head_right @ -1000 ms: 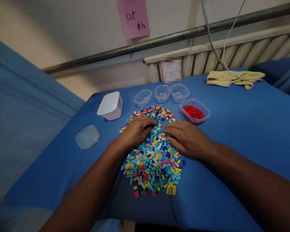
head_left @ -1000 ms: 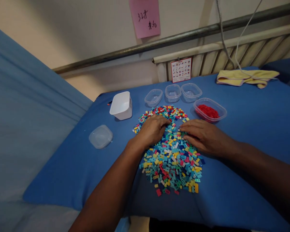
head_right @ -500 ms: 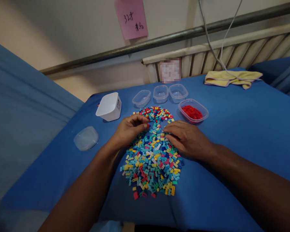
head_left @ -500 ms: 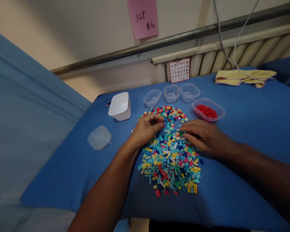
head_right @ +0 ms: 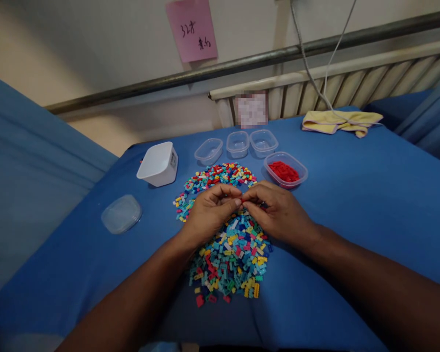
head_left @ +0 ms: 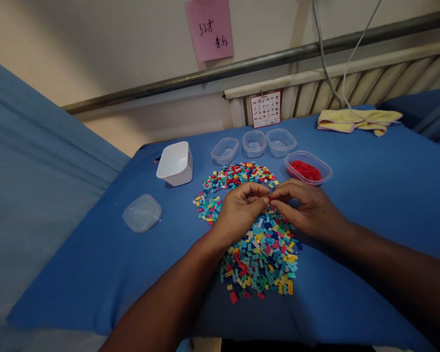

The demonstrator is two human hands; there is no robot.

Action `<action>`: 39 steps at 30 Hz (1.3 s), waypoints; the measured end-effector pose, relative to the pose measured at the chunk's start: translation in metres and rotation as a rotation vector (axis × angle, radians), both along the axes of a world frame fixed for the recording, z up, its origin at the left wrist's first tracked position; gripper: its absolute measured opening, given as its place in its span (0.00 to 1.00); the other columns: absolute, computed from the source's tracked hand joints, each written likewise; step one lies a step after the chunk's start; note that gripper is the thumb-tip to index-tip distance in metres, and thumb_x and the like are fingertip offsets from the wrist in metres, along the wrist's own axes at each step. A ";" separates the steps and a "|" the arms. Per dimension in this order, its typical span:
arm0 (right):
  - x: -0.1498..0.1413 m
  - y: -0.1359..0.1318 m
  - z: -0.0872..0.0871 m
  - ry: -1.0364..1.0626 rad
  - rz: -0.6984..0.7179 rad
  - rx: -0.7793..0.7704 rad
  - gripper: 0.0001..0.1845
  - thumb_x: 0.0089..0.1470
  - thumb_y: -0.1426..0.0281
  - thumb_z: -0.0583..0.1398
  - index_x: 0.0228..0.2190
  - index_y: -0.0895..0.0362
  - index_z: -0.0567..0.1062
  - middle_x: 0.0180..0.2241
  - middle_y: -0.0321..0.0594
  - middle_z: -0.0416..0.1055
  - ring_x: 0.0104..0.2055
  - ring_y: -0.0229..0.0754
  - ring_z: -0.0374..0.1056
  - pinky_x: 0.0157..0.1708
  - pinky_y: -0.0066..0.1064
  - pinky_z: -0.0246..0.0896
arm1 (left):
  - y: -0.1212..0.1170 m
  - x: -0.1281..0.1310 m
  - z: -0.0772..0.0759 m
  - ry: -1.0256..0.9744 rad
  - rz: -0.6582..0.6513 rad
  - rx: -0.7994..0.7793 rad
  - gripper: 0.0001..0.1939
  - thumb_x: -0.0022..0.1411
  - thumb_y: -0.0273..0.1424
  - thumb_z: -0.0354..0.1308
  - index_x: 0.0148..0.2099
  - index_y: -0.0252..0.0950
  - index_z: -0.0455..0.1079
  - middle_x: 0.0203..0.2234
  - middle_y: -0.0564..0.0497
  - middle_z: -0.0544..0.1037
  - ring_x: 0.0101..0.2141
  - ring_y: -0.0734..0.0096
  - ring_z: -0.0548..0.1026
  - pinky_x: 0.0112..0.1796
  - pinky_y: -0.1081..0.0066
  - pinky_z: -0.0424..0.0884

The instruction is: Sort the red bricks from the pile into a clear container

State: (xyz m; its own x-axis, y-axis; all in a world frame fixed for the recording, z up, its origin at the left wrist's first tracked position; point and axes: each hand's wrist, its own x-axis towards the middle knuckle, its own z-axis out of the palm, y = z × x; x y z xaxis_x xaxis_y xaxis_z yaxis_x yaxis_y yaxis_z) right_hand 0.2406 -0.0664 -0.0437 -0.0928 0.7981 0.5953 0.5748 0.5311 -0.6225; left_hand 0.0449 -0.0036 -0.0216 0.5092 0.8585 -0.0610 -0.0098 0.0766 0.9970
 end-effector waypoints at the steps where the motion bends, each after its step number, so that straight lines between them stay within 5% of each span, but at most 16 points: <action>1: 0.000 0.000 0.000 -0.003 0.007 0.012 0.06 0.68 0.73 0.65 0.43 0.51 0.80 0.41 0.40 0.82 0.41 0.46 0.80 0.41 0.38 0.74 | 0.000 -0.001 -0.001 0.006 -0.010 0.003 0.13 0.59 0.32 0.72 0.45 0.35 0.78 0.35 0.51 0.81 0.34 0.74 0.78 0.38 0.72 0.72; 39: 0.006 -0.002 0.004 -0.018 0.000 0.028 0.06 0.71 0.69 0.64 0.48 0.50 0.82 0.42 0.41 0.84 0.42 0.47 0.81 0.43 0.40 0.78 | -0.001 -0.002 0.002 0.004 0.059 0.054 0.13 0.61 0.32 0.73 0.47 0.34 0.81 0.36 0.49 0.83 0.36 0.71 0.80 0.41 0.70 0.76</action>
